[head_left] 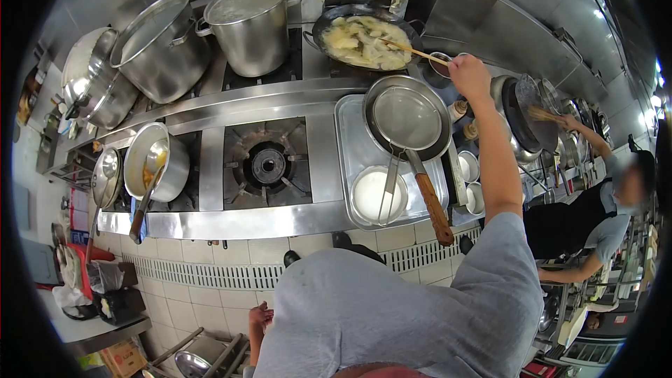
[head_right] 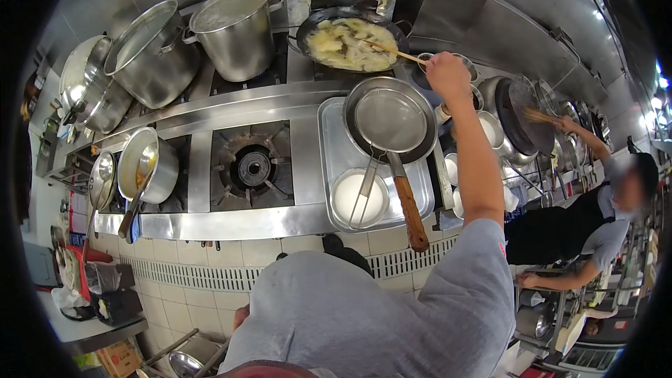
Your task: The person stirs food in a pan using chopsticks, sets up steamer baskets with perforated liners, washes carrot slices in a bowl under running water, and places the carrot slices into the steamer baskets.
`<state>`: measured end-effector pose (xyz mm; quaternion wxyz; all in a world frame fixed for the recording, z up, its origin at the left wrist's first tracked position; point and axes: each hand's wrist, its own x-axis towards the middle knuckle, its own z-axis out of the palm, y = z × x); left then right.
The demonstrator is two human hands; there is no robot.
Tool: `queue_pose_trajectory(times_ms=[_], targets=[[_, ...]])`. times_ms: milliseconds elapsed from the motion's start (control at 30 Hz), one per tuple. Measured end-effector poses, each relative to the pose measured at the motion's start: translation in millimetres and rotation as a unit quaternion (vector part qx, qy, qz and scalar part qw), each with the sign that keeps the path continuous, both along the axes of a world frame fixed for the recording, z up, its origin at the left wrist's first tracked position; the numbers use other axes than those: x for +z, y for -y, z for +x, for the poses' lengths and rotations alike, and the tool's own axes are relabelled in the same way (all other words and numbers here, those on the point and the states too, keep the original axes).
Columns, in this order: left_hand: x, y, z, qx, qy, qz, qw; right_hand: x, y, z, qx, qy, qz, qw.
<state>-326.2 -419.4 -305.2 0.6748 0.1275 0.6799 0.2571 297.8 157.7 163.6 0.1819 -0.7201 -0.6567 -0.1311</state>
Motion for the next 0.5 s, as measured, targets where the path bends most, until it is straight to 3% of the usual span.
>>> queue_pose_trajectory(times_ms=[200,500], targets=[[28.4,-14.0,9.9,-0.104,-0.104,0.022,0.989,-9.5,-9.8,-49.9,0.064,-0.005,-0.023,0.998],[24.0,-9.9,1.8,-0.091,-0.089,0.016,0.992,-5.5,-5.4,-68.9,0.081,0.06,-0.019,0.995]])
